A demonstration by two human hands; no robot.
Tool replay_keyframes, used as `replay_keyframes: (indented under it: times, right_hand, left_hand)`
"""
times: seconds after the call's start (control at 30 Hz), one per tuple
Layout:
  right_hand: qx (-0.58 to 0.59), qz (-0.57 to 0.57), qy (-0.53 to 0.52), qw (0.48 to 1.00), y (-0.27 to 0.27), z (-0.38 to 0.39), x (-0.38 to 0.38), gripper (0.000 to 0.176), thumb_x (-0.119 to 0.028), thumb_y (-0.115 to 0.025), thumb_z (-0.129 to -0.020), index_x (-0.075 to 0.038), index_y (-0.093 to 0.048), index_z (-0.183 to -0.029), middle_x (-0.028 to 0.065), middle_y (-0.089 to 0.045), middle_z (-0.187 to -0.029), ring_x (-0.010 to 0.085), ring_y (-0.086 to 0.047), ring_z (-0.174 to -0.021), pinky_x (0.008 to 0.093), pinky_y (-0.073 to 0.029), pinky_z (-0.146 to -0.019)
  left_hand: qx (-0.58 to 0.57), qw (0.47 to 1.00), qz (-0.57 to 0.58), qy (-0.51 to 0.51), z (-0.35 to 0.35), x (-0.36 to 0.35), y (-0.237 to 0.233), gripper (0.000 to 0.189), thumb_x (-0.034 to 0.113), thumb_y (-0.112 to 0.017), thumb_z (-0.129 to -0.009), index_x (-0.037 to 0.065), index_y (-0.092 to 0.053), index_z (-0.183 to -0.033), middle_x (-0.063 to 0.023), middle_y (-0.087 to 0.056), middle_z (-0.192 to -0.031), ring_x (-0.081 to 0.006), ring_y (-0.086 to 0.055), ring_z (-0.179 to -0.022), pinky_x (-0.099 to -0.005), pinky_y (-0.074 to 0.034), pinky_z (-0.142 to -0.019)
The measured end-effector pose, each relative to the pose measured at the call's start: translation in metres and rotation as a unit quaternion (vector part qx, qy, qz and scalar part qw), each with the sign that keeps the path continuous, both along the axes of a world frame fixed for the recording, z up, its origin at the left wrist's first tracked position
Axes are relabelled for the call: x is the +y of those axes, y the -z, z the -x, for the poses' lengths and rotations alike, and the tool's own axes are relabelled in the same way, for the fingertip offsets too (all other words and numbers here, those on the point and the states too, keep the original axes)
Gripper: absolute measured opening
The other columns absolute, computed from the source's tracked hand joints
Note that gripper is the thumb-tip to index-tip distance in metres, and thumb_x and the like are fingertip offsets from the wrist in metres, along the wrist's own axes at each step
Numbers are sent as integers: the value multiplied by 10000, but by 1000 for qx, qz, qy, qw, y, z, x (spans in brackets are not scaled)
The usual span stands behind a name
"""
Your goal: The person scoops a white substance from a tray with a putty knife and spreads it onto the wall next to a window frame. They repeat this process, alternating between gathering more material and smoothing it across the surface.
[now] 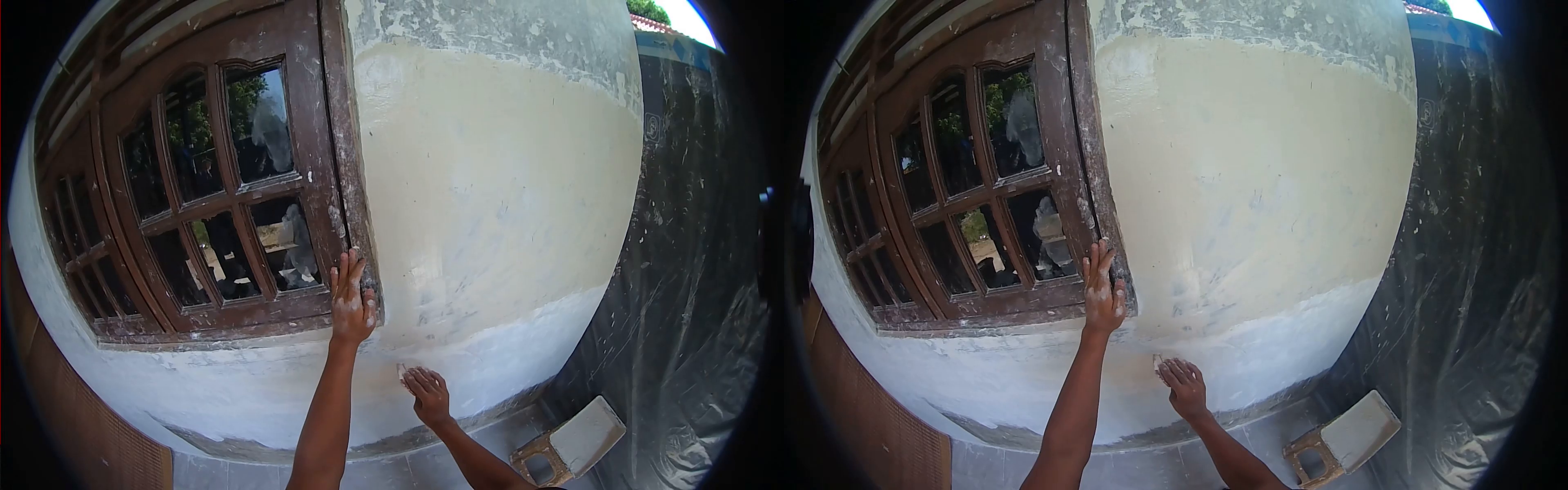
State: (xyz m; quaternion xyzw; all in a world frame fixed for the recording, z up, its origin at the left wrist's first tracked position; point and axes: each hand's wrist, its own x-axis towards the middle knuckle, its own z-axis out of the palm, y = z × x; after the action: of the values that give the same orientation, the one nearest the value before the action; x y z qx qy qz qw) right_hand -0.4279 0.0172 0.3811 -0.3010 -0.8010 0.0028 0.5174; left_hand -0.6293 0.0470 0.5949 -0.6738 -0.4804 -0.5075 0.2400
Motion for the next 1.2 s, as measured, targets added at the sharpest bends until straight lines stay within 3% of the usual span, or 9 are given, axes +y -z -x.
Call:
replay_keyframes:
  times: [0.07, 0.23, 0.4, 0.7, 0.8, 0.87, 1.03, 1.13, 1.2]
  right_hand:
    - [57, -44, 19, 997, -55, -8, 4, 462, 53, -632, -815, -96, -694, -1247, 94, -704, -1249, 288, -629, -1234, 476, -363, -1099]
    - [88, -165, 126, 974, -155, -6, 59, 522, 59, -614, -811, -77, -657, -1313, 153, -625, -1373, 369, -512, -1357, 560, -286, -1161]
    - [69, -144, 114, 980, -110, 23, 88, 427, -21, -640, -866, -83, -664, -1289, 139, -615, -1386, 390, -460, -1395, 605, -254, -1183]
    - [16, -29, 41, 999, 10, 32, 40, 392, -42, -682, -862, -115, -689, -1247, 110, -642, -1340, 370, -491, -1363, 604, -276, -1170]
    - [-20, 1, 12, 1000, 5, 17, 11, 385, -28, -679, -865, -112, -692, -1240, 107, -647, -1336, 358, -515, -1347, 589, -293, -1162]
    - [46, -9, 7, 999, -5, 12, 6, 465, 8, -672, -816, -141, -698, -1256, 88, -659, -1330, 340, -534, -1335, 571, -301, -1166]
    - [127, -128, 87, 980, -106, 2, 55, 475, 19, -665, -808, -108, -688, -1265, 129, -653, -1331, 379, -526, -1339, 591, -297, -1159]
    - [87, -121, 129, 980, -93, 12, 81, 495, 17, -664, -811, -129, -679, -1283, 116, -640, -1356, 385, -511, -1352, 603, -289, -1160]
    - [75, -90, 76, 990, -51, 21, 70, 546, 40, -646, -802, -166, -669, -1307, 94, -620, -1389, 373, -491, -1374, 598, -275, -1169]
  left_hand:
    - [-2, 1000, 3, -2, -1, 0, 1, 555, 153, -448, -951, 13, -418, -1487, -203, -301, -1637, -367, -214, -1544, -557, -120, -1241]
    - [-5, 1000, -4, -3, -5, -2, 0, 562, 140, -454, -947, 14, -411, -1493, -201, -298, -1639, -368, -212, -1544, -556, -124, -1241]
    - [0, 1000, 4, -5, -3, -4, -2, 566, 119, -456, -945, 12, -403, -1498, -186, -297, -1644, -368, -211, -1545, -550, -125, -1244]
    - [6, 1000, 23, 0, -1, -6, 0, 541, 127, -448, -975, 13, -400, -1502, -199, -289, -1642, -379, -201, -1545, -565, -125, -1240]
    - [5, 1000, 15, 4, -2, -5, 2, 540, 144, -444, -977, 13, -403, -1499, -200, -291, -1642, -386, -201, -1544, -570, -124, -1237]
    - [-5, 1000, 17, 0, -3, -4, 1, 544, 168, -452, -974, 8, -408, -1492, -205, -291, -1642, -386, -202, -1544, -566, -118, -1237]
    - [-3, 1000, 7, -5, -4, 0, 4, 561, 178, -465, -960, -1, -408, -1488, -210, -285, -1643, -382, -194, -1547, -563, -107, -1238]
    - [-2, 1000, 8, -3, -4, -1, 2, 566, 186, -459, -960, -3, -405, -1490, -210, -283, -1644, -380, -189, -1550, -561, -104, -1239]
    - [0, 1000, 11, -1, -3, -2, 2, 566, 193, -452, -963, -3, -404, -1492, -210, -283, -1645, -379, -187, -1550, -561, -105, -1239]
